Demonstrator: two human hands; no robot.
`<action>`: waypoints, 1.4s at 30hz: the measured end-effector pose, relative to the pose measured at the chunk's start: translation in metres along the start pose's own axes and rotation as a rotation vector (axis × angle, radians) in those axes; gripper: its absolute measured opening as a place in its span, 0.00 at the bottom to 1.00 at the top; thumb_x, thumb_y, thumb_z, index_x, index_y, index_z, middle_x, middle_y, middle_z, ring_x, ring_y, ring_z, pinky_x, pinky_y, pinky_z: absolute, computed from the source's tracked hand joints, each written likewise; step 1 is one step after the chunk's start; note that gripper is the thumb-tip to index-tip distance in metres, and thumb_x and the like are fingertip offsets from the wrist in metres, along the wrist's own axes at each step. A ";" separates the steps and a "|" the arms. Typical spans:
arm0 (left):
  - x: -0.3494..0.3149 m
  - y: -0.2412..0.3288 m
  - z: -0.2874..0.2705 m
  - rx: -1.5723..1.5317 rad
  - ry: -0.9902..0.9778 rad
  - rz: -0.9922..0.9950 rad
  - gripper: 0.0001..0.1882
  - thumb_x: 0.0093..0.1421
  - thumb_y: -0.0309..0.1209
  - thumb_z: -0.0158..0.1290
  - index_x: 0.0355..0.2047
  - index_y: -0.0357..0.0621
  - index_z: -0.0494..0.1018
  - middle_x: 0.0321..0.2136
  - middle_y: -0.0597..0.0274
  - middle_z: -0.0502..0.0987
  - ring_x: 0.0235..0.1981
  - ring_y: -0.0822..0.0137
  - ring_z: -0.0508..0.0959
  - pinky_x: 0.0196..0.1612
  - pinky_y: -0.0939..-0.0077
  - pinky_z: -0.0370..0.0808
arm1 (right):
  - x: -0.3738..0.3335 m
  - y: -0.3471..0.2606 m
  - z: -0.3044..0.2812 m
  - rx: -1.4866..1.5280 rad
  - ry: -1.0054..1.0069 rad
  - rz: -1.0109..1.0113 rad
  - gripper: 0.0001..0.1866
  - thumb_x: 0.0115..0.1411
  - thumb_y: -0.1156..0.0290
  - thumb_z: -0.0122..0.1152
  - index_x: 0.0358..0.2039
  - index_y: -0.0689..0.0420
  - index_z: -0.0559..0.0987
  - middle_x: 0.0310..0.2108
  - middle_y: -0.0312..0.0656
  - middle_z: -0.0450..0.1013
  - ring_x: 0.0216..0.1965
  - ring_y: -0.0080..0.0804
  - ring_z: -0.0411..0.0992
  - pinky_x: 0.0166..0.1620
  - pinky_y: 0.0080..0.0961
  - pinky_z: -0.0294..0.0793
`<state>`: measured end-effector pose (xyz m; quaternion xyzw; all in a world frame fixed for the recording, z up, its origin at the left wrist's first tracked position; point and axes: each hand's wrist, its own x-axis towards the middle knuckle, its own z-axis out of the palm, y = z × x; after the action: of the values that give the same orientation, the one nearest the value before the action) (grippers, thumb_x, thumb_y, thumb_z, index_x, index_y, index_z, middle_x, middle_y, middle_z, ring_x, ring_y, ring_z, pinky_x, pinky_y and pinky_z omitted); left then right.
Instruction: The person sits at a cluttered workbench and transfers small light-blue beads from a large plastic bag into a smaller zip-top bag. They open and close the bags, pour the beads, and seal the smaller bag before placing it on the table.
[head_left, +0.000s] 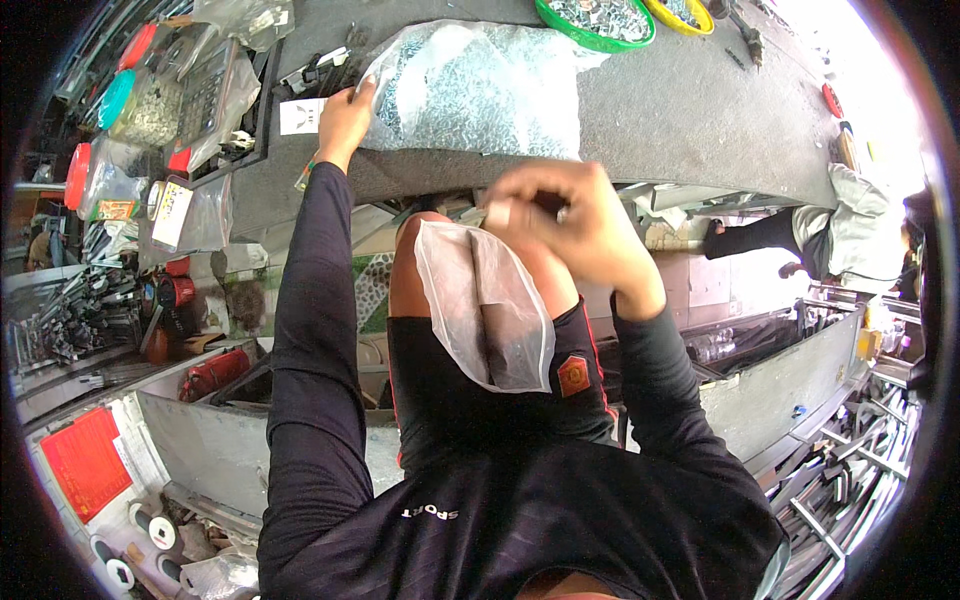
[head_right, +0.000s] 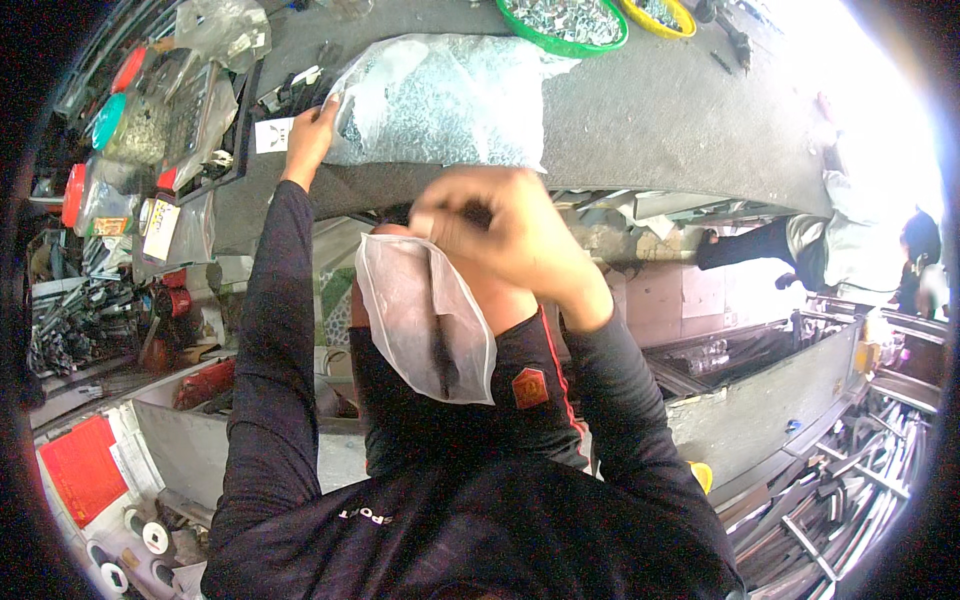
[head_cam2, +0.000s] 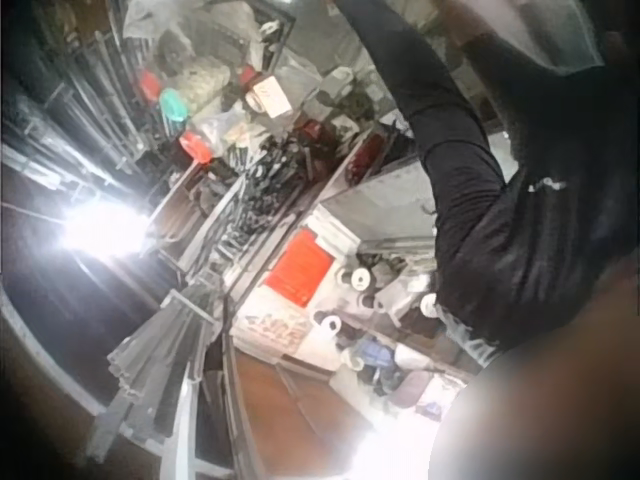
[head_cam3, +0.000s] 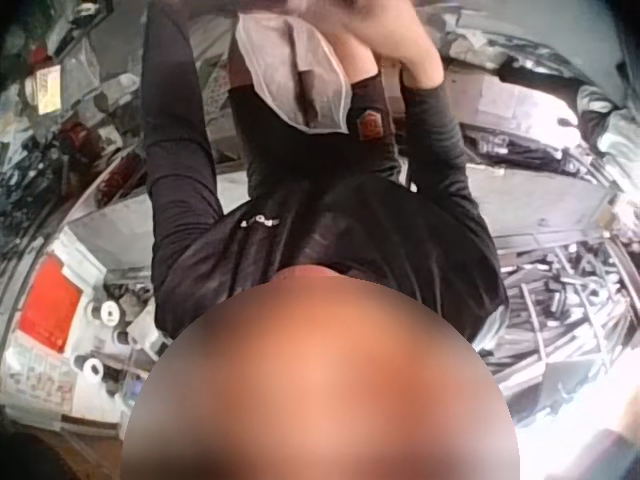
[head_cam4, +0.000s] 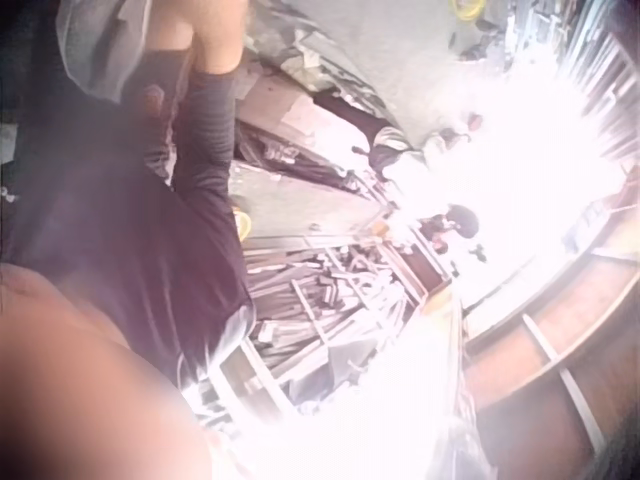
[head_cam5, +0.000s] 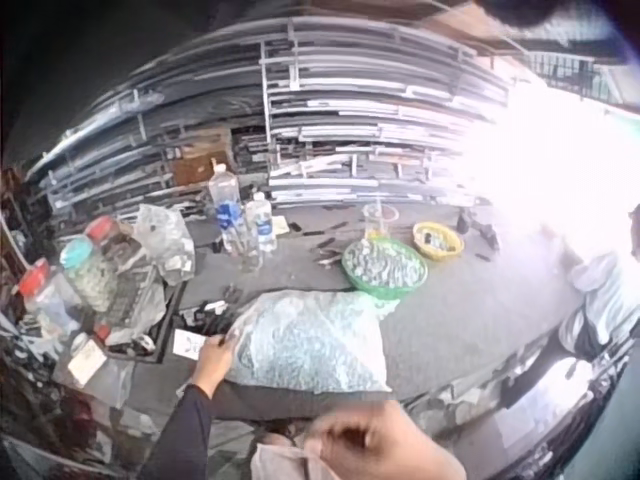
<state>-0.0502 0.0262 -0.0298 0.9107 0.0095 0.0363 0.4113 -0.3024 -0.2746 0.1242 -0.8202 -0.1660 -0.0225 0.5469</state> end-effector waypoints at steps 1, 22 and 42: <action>-0.003 0.000 0.005 0.005 0.040 -0.001 0.37 0.74 0.65 0.53 0.48 0.37 0.87 0.40 0.45 0.90 0.46 0.44 0.88 0.52 0.54 0.80 | 0.016 0.021 0.003 -0.094 0.098 -0.075 0.06 0.67 0.72 0.77 0.40 0.60 0.89 0.32 0.39 0.84 0.31 0.24 0.77 0.37 0.26 0.77; -0.023 0.016 0.004 0.098 0.060 -0.092 0.36 0.76 0.62 0.47 0.49 0.37 0.85 0.44 0.35 0.88 0.50 0.31 0.87 0.57 0.41 0.80 | 0.058 0.047 0.016 0.000 0.092 0.340 0.09 0.66 0.72 0.77 0.40 0.65 0.88 0.31 0.39 0.86 0.32 0.21 0.79 0.40 0.26 0.80; 0.008 0.102 0.011 -0.133 0.401 0.262 0.09 0.72 0.30 0.61 0.46 0.40 0.88 0.36 0.42 0.88 0.36 0.45 0.90 0.41 0.58 0.82 | 0.162 0.086 0.070 -0.602 0.186 -0.004 0.69 0.44 0.44 0.91 0.79 0.58 0.62 0.76 0.65 0.63 0.79 0.68 0.56 0.79 0.63 0.57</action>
<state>-0.0423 -0.0490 0.0396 0.8496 -0.0299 0.2698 0.4522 -0.1339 -0.2011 0.0546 -0.9394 -0.1026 -0.1467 0.2925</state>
